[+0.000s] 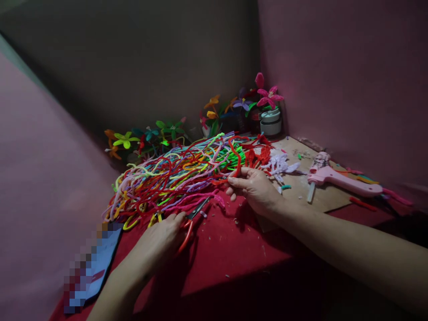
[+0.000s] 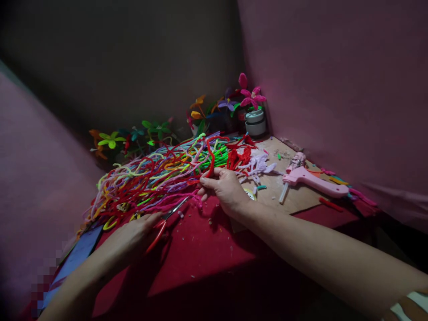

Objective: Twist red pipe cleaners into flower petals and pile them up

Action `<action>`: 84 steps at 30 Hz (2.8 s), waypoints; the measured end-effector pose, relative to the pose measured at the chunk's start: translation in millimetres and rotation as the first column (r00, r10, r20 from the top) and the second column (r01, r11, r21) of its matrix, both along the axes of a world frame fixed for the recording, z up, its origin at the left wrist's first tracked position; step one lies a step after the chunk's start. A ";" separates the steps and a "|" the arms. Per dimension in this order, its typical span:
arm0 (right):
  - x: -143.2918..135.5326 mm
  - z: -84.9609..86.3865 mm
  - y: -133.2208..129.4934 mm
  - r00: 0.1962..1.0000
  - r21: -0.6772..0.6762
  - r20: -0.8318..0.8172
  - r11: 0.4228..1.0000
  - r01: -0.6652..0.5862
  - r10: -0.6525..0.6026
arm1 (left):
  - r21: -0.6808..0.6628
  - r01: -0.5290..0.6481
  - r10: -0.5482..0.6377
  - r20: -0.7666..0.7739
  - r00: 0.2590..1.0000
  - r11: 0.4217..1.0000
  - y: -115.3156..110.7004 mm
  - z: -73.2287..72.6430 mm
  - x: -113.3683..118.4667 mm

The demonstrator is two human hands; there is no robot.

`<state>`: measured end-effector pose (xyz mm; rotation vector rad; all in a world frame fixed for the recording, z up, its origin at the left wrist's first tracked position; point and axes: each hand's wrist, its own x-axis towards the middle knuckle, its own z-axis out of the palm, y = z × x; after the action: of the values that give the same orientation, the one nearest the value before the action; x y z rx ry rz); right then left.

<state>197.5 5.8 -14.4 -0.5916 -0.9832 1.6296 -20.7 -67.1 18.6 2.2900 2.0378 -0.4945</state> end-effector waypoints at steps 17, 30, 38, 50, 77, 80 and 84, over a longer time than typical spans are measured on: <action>-4.2 -3.1 -3.7 0.996 0.007 -0.010 0.996 -0.085 0.085 | 0.426 0.028 -0.203 0.374 0.905 0.904 33.7 -0.3 21.8; 1.2 8.5 9.0 0.935 -0.134 -0.354 0.990 -0.052 0.001 | 0.245 0.028 -0.182 0.631 0.754 0.969 30.8 -2.4 55.8; 17.1 18.4 23.2 0.890 -0.327 -0.422 0.945 0.026 -0.171 | 0.131 -0.028 -0.058 0.609 0.791 0.991 8.0 -5.8 21.6; 18.8 22.8 17.6 0.933 -0.136 -0.307 0.979 0.151 -0.186 | 0.153 -0.141 0.021 0.600 0.800 0.978 -22.8 -12.7 -15.4; 29.5 19.5 29.8 0.816 -0.262 -0.576 0.957 -0.126 -0.050 | 0.157 -0.561 0.029 0.951 0.308 0.813 -28.1 24.4 -17.9; 29.1 17.7 31.4 0.768 -0.321 -0.630 0.939 -0.125 -0.114 | 0.021 -0.639 -0.301 0.893 -0.333 0.769 -16.9 26.8 -7.1; 29.9 13.0 34.5 0.754 -0.344 -0.634 0.936 -0.074 -0.173 | -0.237 -0.478 -0.233 0.642 -0.730 0.846 -2.2 10.4 20.8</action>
<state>227.3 40.3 -1.4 -0.2211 -0.1444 1.7874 0.1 -69.4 28.9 0.6023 0.8842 1.8293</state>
